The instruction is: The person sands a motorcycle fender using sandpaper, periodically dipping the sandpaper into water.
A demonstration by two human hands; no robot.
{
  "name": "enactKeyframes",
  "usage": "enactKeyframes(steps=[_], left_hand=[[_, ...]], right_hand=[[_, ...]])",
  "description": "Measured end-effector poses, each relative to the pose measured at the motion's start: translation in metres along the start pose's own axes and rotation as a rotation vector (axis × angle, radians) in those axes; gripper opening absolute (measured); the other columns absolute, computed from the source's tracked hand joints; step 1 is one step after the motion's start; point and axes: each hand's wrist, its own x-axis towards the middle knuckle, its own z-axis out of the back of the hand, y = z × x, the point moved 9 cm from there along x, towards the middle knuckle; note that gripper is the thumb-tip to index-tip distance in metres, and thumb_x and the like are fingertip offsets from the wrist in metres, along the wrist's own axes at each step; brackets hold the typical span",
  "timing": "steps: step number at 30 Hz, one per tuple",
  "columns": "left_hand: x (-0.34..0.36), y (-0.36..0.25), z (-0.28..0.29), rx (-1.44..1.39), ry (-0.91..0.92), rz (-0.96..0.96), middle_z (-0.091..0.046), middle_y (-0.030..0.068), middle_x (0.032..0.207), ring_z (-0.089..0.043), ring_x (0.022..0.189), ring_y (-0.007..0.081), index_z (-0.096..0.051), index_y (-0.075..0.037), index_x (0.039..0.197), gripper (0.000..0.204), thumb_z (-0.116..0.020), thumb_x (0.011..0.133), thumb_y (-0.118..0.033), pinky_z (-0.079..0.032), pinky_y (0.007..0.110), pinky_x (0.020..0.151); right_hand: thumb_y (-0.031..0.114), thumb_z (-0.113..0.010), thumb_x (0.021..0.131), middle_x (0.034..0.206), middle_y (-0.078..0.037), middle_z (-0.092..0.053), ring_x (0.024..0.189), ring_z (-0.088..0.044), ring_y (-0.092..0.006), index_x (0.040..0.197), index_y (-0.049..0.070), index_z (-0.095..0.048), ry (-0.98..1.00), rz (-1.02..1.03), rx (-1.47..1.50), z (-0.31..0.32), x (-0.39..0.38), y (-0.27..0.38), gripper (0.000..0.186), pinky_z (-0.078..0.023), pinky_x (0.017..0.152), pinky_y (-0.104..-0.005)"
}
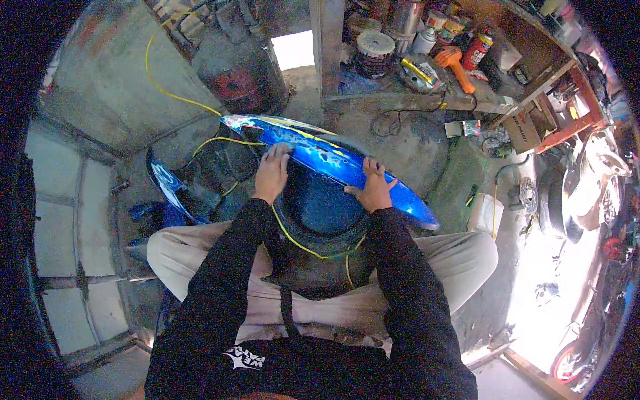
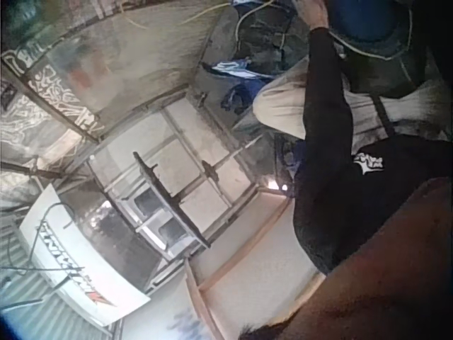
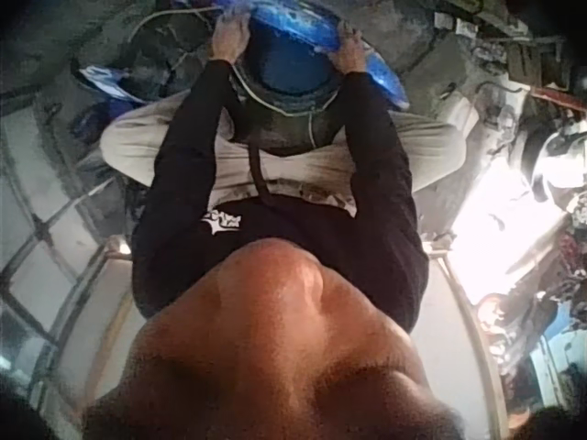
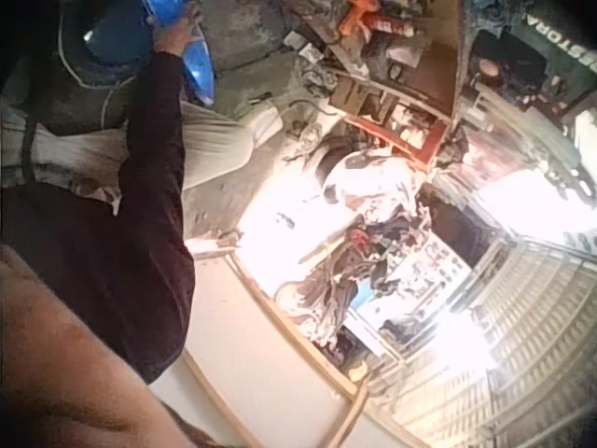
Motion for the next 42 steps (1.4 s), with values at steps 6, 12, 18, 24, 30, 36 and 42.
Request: enactKeyframes(steps=[6, 12, 18, 24, 30, 36, 42], left_hand=[[-0.012, -0.069, -0.022, -0.315, 0.325, -0.184, -0.069, 0.0194, 0.126, -0.065, 0.118, 0.0365, -0.071, 0.001, 0.119, 0.032, -0.050, 0.108, -0.020, -0.047, 0.044, 0.107], [-0.009, -0.035, -0.031, -0.728, 0.716, 0.352, -0.079, 0.0064, 0.101, -0.072, 0.094, 0.0236, -0.075, 0.000, 0.118, 0.044, -0.052, 0.112, -0.038, -0.055, 0.038, 0.090], [-0.104, -0.002, -0.122, -0.546, 1.297, 0.658, -0.077, 0.0131, 0.116, -0.071, 0.103, 0.0251, -0.074, -0.002, 0.126, 0.051, -0.061, 0.105, -0.047, -0.057, 0.042, 0.092], [-0.112, -0.018, -0.230, -0.060, 1.086, 0.107, -0.070, 0.0313, 0.122, -0.070, 0.111, 0.0466, -0.072, -0.002, 0.126, 0.044, -0.073, 0.092, -0.029, -0.061, 0.051, 0.088], [-0.104, -0.003, -0.257, 0.004, 0.844, 0.333, -0.075, 0.0243, 0.118, -0.075, 0.102, 0.0397, -0.073, -0.002, 0.125, 0.035, -0.068, 0.092, -0.013, -0.062, 0.049, 0.087], [-0.120, -0.017, -0.267, -0.142, 0.901, 0.357, -0.075, 0.0212, 0.117, -0.076, 0.100, 0.0368, -0.073, -0.002, 0.125, 0.034, -0.066, 0.093, -0.009, -0.063, 0.048, 0.086], [-0.123, -0.009, -0.231, -0.740, 1.162, 0.533, -0.076, 0.0182, 0.116, -0.076, 0.099, 0.0339, -0.072, -0.001, 0.126, 0.033, -0.065, 0.094, -0.006, -0.063, 0.047, 0.084]], right_hand=[[0.048, -0.091, 0.073, 0.166, -0.012, -0.040, 0.153, -0.036, -0.0390, 0.162, 0.007, -0.038, 0.001, -0.003, -0.016, 0.006, -0.002, 0.004, 0.111, -0.021, 0.111, -0.0847], [0.050, -0.091, 0.073, 0.166, -0.011, -0.040, 0.153, -0.035, -0.0383, 0.162, 0.008, -0.037, 0.000, -0.016, -0.002, 0.006, -0.002, 0.004, 0.112, -0.021, 0.112, -0.0844], [0.051, -0.089, 0.074, 0.168, -0.010, -0.038, 0.154, -0.033, -0.0381, 0.163, 0.009, -0.037, 0.008, -0.016, -0.055, 0.004, -0.001, 0.004, 0.111, -0.021, 0.112, -0.0850], [0.048, -0.090, 0.076, 0.168, -0.010, -0.036, 0.156, -0.031, -0.0376, 0.163, 0.009, -0.035, 0.024, -0.034, -0.064, 0.005, -0.004, 0.005, 0.110, -0.021, 0.112, -0.0849], [0.047, -0.090, 0.076, 0.168, -0.011, -0.036, 0.155, -0.030, -0.0385, 0.163, 0.008, -0.035, 0.016, -0.032, -0.052, 0.006, -0.004, 0.006, 0.110, -0.020, 0.112, -0.0854], [0.044, -0.091, 0.075, 0.167, -0.012, -0.038, 0.154, -0.033, -0.0374, 0.160, 0.008, -0.038, -0.012, -0.016, -0.044, 0.008, -0.004, 0.007, 0.107, -0.021, 0.111, -0.0863], [0.044, -0.091, 0.075, 0.166, -0.010, -0.038, 0.154, -0.032, -0.0372, 0.161, 0.008, -0.037, -0.005, -0.009, -0.041, 0.007, -0.004, 0.008, 0.108, -0.022, 0.110, -0.0867]])
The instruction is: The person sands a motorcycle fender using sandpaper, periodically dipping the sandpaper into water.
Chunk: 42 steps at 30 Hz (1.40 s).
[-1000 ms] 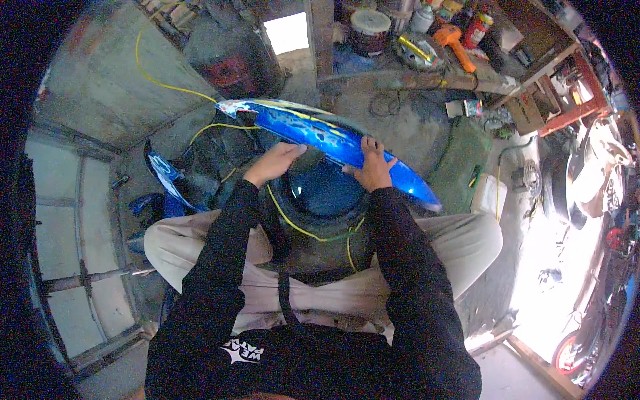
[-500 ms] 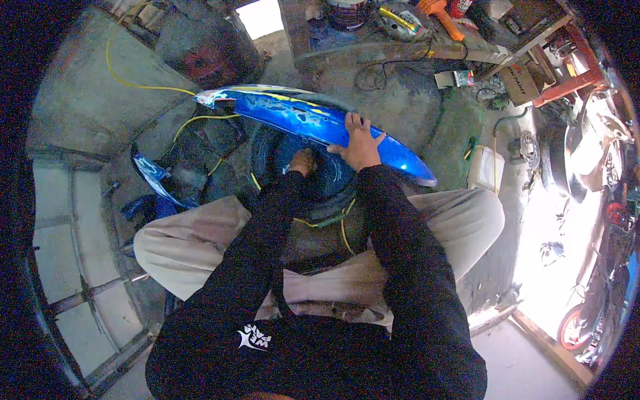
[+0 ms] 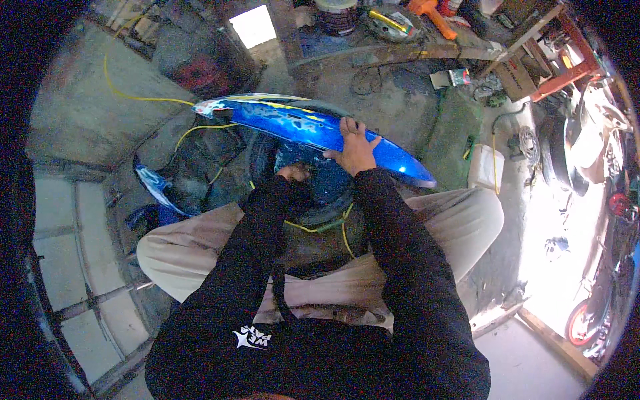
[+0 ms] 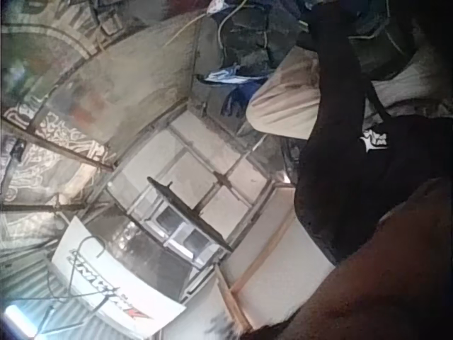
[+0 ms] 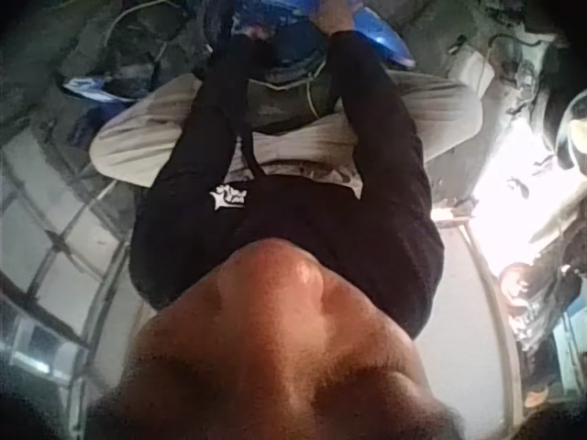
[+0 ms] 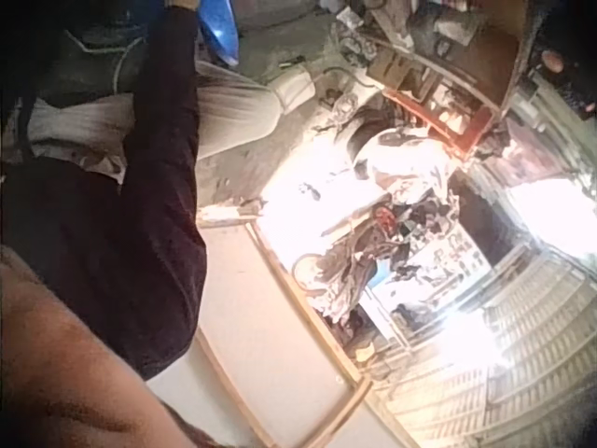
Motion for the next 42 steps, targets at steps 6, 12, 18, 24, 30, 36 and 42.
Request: enactKeyframes(steps=[6, 12, 18, 24, 30, 36, 42], left_hand=[[-0.077, -0.022, 0.037, -0.256, 0.073, 0.139, -0.076, 0.0099, 0.114, -0.076, 0.100, 0.0263, -0.072, -0.002, 0.129, 0.033, -0.062, 0.097, 0.000, -0.064, 0.042, 0.081], [-0.116, -0.105, 0.060, -0.250, 0.192, -0.061, -0.076, 0.0113, 0.114, -0.075, 0.098, 0.0247, -0.070, 0.000, 0.131, 0.032, -0.068, 0.100, -0.008, -0.064, 0.042, 0.081], [-0.129, -0.204, 0.132, 0.622, -0.467, -0.504, -0.077, 0.0220, 0.112, -0.074, 0.101, 0.0385, -0.074, -0.006, 0.125, 0.033, -0.067, 0.094, -0.011, -0.055, 0.046, 0.095], [-0.121, -0.220, 0.170, 0.713, -0.541, -0.458, -0.072, 0.0273, 0.113, -0.069, 0.107, 0.0466, -0.076, -0.009, 0.124, 0.034, -0.065, 0.092, -0.009, -0.055, 0.050, 0.096], [-0.137, -0.219, 0.203, 0.846, -0.587, -0.460, -0.073, 0.0261, 0.108, -0.071, 0.101, 0.0460, -0.077, -0.010, 0.120, 0.033, -0.064, 0.090, -0.007, -0.056, 0.051, 0.091], [-0.163, -0.221, 0.231, 0.819, -0.655, -0.491, -0.074, 0.0234, 0.108, -0.071, 0.100, 0.0446, -0.078, -0.016, 0.123, 0.038, -0.065, 0.089, -0.005, -0.057, 0.050, 0.092], [-0.179, -0.223, 0.244, 0.812, -0.742, -0.573, -0.074, 0.0238, 0.109, -0.070, 0.101, 0.0445, -0.078, -0.014, 0.122, 0.033, -0.063, 0.093, -0.008, -0.056, 0.050, 0.091]], right_hand=[[0.045, -0.090, 0.075, 0.167, -0.009, -0.037, 0.155, -0.030, -0.0377, 0.163, 0.007, -0.036, 0.011, 0.013, 0.007, -0.003, 0.002, -0.001, 0.110, -0.021, 0.111, -0.0865], [0.045, -0.090, 0.074, 0.166, -0.007, -0.036, 0.155, -0.030, -0.0379, 0.162, 0.007, -0.035, 0.015, -0.002, -0.007, -0.005, 0.003, -0.003, 0.110, -0.023, 0.109, -0.0879], [0.046, -0.090, 0.074, 0.168, -0.008, -0.035, 0.155, -0.031, -0.0377, 0.163, 0.008, -0.033, 0.014, 0.013, 0.011, -0.007, 0.004, -0.005, 0.112, -0.022, 0.110, -0.0873], [0.046, -0.091, 0.074, 0.168, -0.008, -0.035, 0.155, -0.030, -0.0378, 0.163, 0.008, -0.033, 0.019, 0.011, 0.019, -0.007, 0.003, -0.006, 0.113, -0.021, 0.111, -0.0871], [0.045, -0.091, 0.073, 0.169, -0.007, -0.035, 0.155, -0.030, -0.0378, 0.163, 0.009, -0.034, 0.026, 0.000, 0.027, -0.007, 0.005, -0.005, 0.112, -0.020, 0.111, -0.0870], [0.044, -0.092, 0.072, 0.167, -0.008, -0.037, 0.155, -0.031, -0.0375, 0.162, 0.010, -0.036, 0.002, 0.008, 0.037, -0.006, 0.004, -0.006, 0.112, -0.019, 0.111, -0.0867], [0.044, -0.093, 0.071, 0.167, -0.008, -0.037, 0.154, -0.032, -0.0375, 0.162, 0.010, -0.036, -0.003, 0.007, 0.040, -0.006, 0.005, -0.005, 0.112, -0.019, 0.111, -0.0863]])
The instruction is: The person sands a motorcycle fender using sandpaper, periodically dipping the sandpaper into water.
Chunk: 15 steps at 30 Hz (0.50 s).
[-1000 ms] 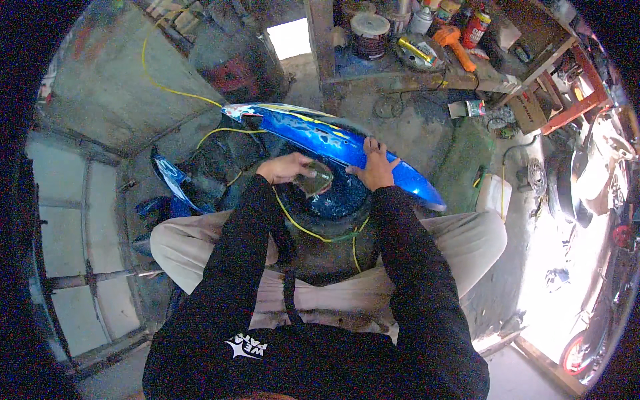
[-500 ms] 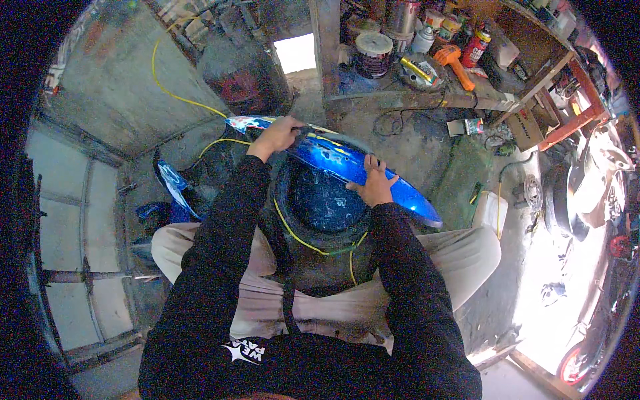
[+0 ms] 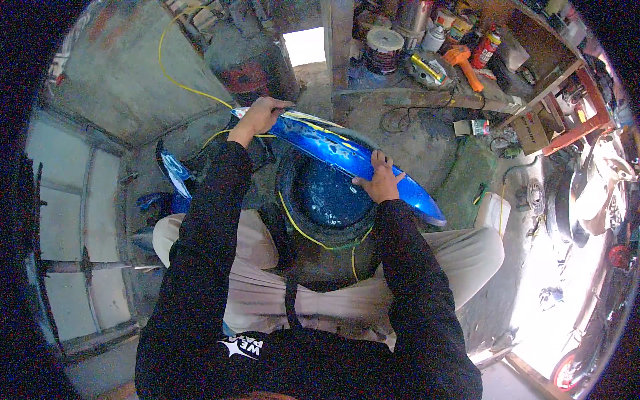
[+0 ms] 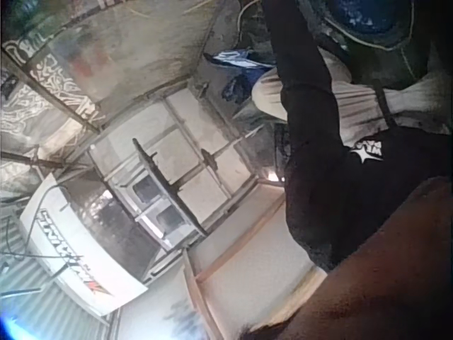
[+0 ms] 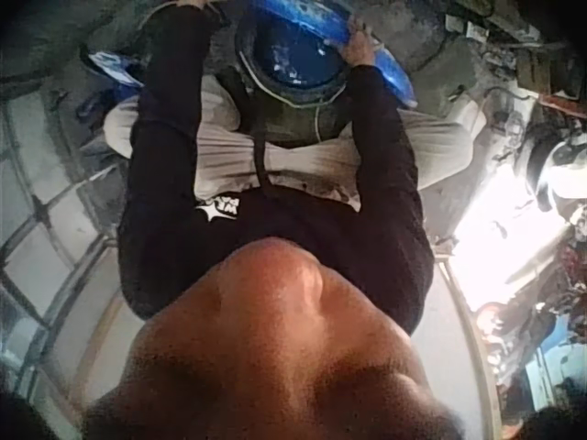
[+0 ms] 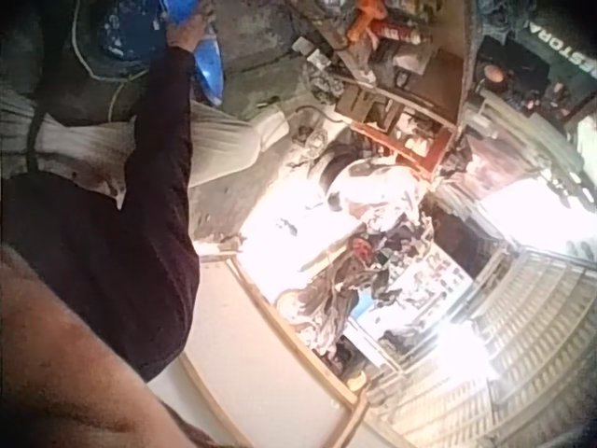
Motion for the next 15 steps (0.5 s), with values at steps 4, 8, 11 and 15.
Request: enactKeyframes(steps=[4, 8, 11, 15], left_hand=[[-0.018, -0.019, -0.020, -0.003, -0.077, 0.050, -0.074, 0.0228, 0.110, -0.070, 0.103, 0.0441, -0.078, -0.013, 0.123, 0.033, -0.061, 0.094, -0.010, -0.056, 0.051, 0.093], [-0.049, -0.089, -0.063, 0.022, -0.184, -0.122, -0.073, 0.0174, 0.125, -0.069, 0.116, 0.0376, -0.075, -0.013, 0.125, 0.043, -0.056, 0.087, -0.002, -0.054, 0.048, 0.103], [-0.069, -0.139, -0.115, 0.071, -0.038, -0.274, -0.064, 0.0102, 0.143, -0.055, 0.140, 0.0332, -0.071, -0.012, 0.127, 0.043, -0.058, 0.087, -0.003, -0.047, 0.045, 0.115], [-0.087, -0.168, -0.153, 0.052, -0.007, -0.338, -0.058, 0.0092, 0.150, -0.047, 0.147, 0.0310, -0.066, -0.010, 0.134, 0.048, -0.061, 0.087, -0.005, -0.039, 0.044, 0.123]], right_hand=[[0.044, -0.092, 0.071, 0.167, -0.010, -0.038, 0.154, -0.033, -0.0387, 0.162, 0.009, -0.036, 0.007, -0.004, -0.008, -0.001, -0.001, -0.001, 0.113, -0.019, 0.111, -0.0862], [0.046, -0.092, 0.073, 0.167, -0.010, -0.039, 0.155, -0.031, -0.0398, 0.163, 0.009, -0.035, 0.005, 0.019, 0.005, -0.002, -0.001, -0.002, 0.113, -0.018, 0.112, -0.0862], [0.047, -0.091, 0.074, 0.167, -0.010, -0.039, 0.156, -0.030, -0.0391, 0.163, 0.008, -0.034, -0.006, 0.014, -0.030, -0.003, 0.000, -0.003, 0.113, -0.017, 0.112, -0.0862], [0.046, -0.091, 0.074, 0.168, -0.009, -0.037, 0.156, -0.030, -0.0388, 0.163, 0.008, -0.035, 0.012, 0.001, -0.033, -0.004, 0.000, -0.005, 0.112, -0.018, 0.112, -0.0864]])
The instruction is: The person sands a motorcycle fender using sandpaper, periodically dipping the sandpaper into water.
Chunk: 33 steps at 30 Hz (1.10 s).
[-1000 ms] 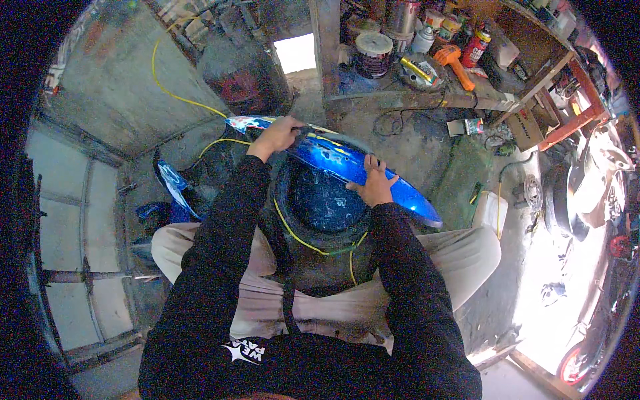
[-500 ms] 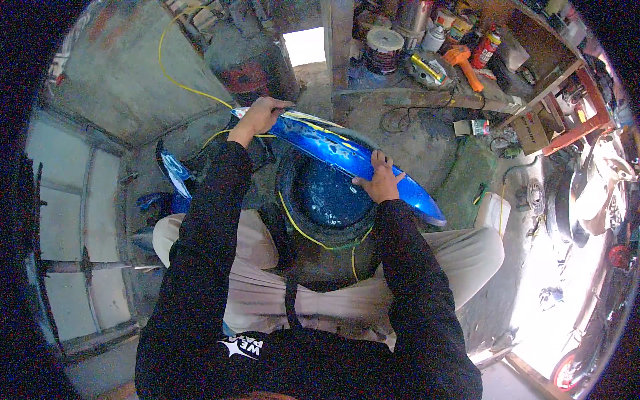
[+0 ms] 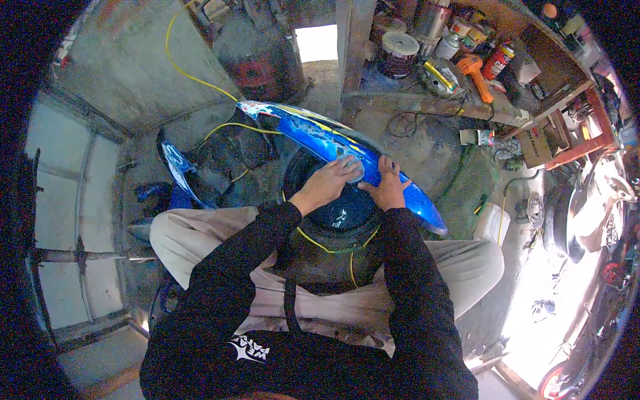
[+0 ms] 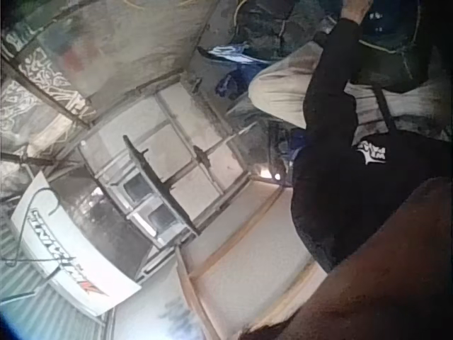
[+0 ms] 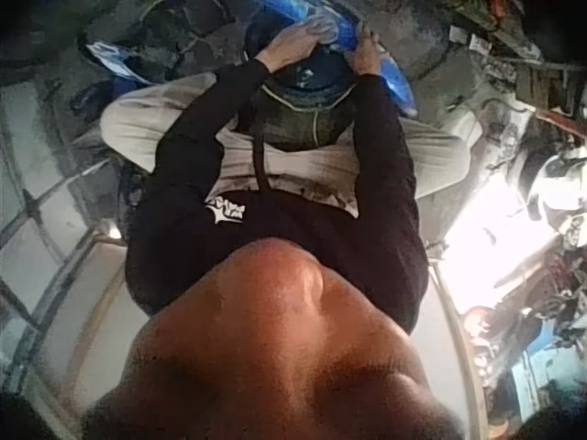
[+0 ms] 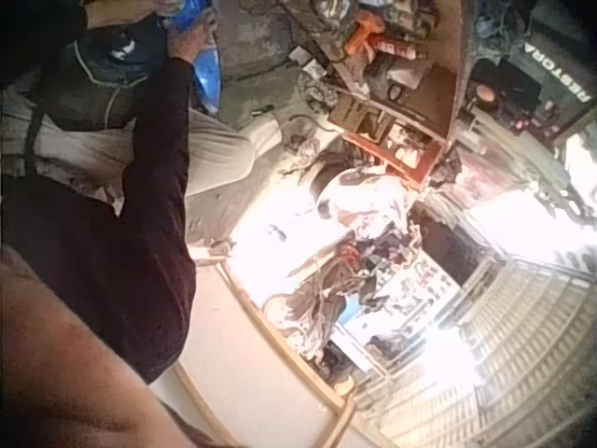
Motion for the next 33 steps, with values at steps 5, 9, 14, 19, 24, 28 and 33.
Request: enactKeyframes(steps=[5, 9, 14, 19, 24, 28, 33], left_hand=[[-0.013, 0.033, -0.002, -0.004, 0.005, -0.041, -0.050, 0.0096, 0.160, -0.040, 0.153, 0.0322, -0.055, -0.010, 0.150, 0.060, -0.058, 0.091, -0.003, -0.032, 0.045, 0.128], [-0.021, 0.120, 0.025, -0.049, -0.057, 0.239, -0.051, 0.0182, 0.157, -0.041, 0.150, 0.0386, -0.056, -0.006, 0.149, 0.048, -0.055, 0.101, -0.015, -0.031, 0.048, 0.127], [-0.021, 0.140, 0.047, 0.001, -0.262, 0.414, -0.057, 0.0219, 0.147, -0.049, 0.141, 0.0417, -0.062, -0.004, 0.138, 0.037, -0.053, 0.103, -0.013, -0.036, 0.049, 0.122], [-0.009, 0.024, 0.000, -0.108, -0.118, -0.003, -0.059, 0.0176, 0.147, -0.047, 0.146, 0.0373, -0.063, -0.004, 0.135, 0.036, -0.057, 0.101, -0.014, -0.034, 0.048, 0.125], [-0.024, 0.063, 0.017, -0.002, -0.167, 0.130, -0.060, 0.0155, 0.147, -0.047, 0.147, 0.0352, -0.064, -0.007, 0.135, 0.035, -0.057, 0.102, -0.016, -0.035, 0.047, 0.125], [-0.039, 0.152, 0.060, -0.006, -0.279, 0.422, -0.063, 0.0218, 0.136, -0.052, 0.137, 0.0409, -0.061, -0.004, 0.129, 0.029, -0.054, 0.104, -0.016, -0.042, 0.050, 0.116], [-0.043, 0.133, 0.045, -0.040, -0.284, 0.562, -0.060, 0.0266, 0.140, -0.051, 0.136, 0.0451, -0.059, -0.002, 0.135, 0.035, -0.054, 0.103, -0.016, -0.043, 0.050, 0.115]], right_hand=[[0.047, -0.091, 0.074, 0.168, -0.009, -0.037, 0.154, -0.033, -0.0388, 0.163, 0.009, -0.035, -0.011, 0.022, 0.019, 0.003, -0.002, 0.002, 0.112, -0.021, 0.111, -0.0863], [0.046, -0.091, 0.073, 0.166, -0.009, -0.039, 0.152, -0.035, -0.0386, 0.162, 0.009, -0.037, -0.046, 0.030, 0.019, 0.005, -0.004, 0.003, 0.110, -0.022, 0.110, -0.0867], [0.047, -0.091, 0.073, 0.167, -0.011, -0.038, 0.153, -0.034, -0.0386, 0.162, 0.009, -0.036, -0.046, 0.036, 0.009, 0.007, -0.002, 0.004, 0.111, -0.022, 0.109, -0.0869], [0.051, -0.089, 0.076, 0.169, -0.015, -0.036, 0.155, -0.032, -0.0381, 0.164, 0.006, -0.034, 0.012, 0.022, -0.001, 0.004, -0.002, 0.003, 0.113, -0.021, 0.113, -0.0831], [0.046, -0.090, 0.074, 0.168, -0.011, -0.037, 0.155, -0.032, -0.0372, 0.163, 0.007, -0.035, -0.022, 0.028, 0.019, 0.005, -0.005, 0.004, 0.112, -0.021, 0.110, -0.0865], [0.045, -0.090, 0.075, 0.168, -0.011, -0.036, 0.155, -0.032, -0.0378, 0.163, 0.008, -0.036, -0.025, 0.029, 0.020, 0.005, -0.005, 0.005, 0.110, -0.021, 0.111, -0.0862], [0.046, -0.090, 0.076, 0.168, -0.011, -0.037, 0.155, -0.032, -0.0385, 0.163, 0.008, -0.035, -0.020, 0.021, 0.022, 0.005, -0.003, 0.005, 0.110, -0.021, 0.110, -0.0866]])
